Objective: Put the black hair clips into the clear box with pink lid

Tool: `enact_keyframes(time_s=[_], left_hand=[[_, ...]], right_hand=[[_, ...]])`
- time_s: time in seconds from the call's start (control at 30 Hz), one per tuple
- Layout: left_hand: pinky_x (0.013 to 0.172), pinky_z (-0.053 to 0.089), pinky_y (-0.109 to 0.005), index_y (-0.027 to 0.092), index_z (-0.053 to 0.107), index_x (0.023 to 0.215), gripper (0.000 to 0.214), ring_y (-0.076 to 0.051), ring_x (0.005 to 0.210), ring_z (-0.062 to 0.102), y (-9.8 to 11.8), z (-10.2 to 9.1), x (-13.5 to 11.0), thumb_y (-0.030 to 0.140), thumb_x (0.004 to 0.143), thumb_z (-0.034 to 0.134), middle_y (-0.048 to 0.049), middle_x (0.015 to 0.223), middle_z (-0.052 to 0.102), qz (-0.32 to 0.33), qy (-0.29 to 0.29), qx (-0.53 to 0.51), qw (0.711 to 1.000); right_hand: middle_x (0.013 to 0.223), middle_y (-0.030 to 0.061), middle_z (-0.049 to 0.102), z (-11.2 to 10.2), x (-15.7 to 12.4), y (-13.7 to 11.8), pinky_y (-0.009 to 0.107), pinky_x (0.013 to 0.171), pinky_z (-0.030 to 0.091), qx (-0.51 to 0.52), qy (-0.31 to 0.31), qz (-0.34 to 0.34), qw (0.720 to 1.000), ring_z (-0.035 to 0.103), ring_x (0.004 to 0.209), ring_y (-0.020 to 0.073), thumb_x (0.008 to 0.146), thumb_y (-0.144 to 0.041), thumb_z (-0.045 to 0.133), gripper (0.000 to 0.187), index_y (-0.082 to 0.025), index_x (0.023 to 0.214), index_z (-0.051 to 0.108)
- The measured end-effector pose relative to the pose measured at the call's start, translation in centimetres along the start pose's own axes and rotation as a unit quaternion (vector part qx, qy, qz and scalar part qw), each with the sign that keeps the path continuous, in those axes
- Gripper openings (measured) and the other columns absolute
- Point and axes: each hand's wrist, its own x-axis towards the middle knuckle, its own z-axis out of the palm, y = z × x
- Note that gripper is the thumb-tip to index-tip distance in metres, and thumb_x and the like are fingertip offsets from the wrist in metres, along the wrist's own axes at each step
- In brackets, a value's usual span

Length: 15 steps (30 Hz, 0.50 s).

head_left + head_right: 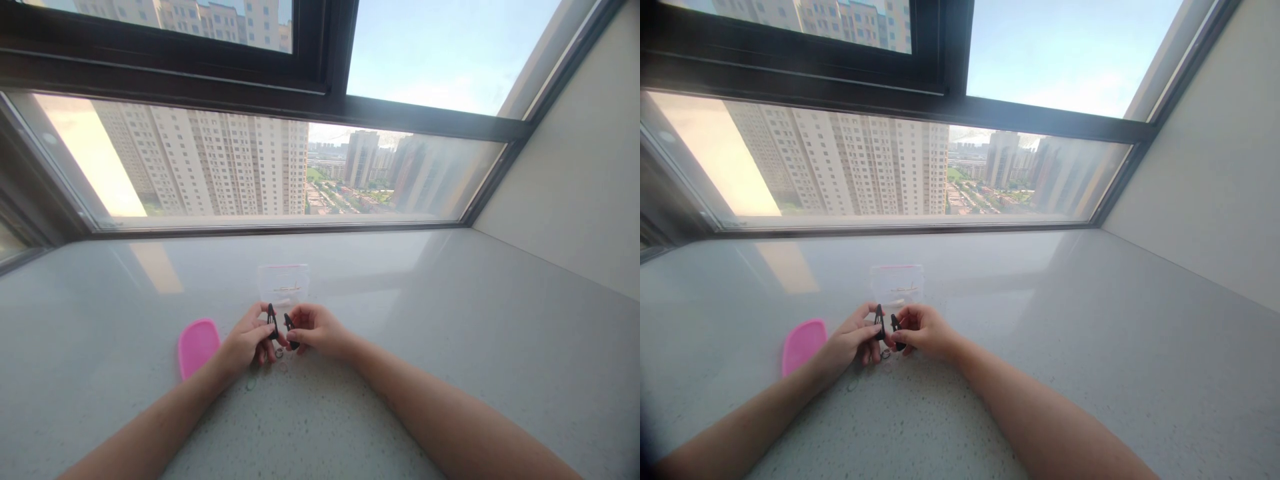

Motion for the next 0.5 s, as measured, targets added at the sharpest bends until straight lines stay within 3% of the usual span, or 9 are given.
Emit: enact_keyframes(time_s=[0.5], left_hand=[[0.026,0.034,-0.011,0.021,0.038,0.093,0.035,-0.013,0.033,0.06,-0.31,-0.16,-0.1,0.047,0.081,0.057,-0.0022,0.061,0.073,0.01,-0.001,0.005,1.0]], right_hand=[[0.07,0.0016,0.062,-0.36,0.17,0.25,0.019,0.044,0.048,0.014,-0.017,-0.002,1.0,0.063,0.063,0.0149,0.064,-0.039,0.077,0.043,-0.015,0.085,0.049]])
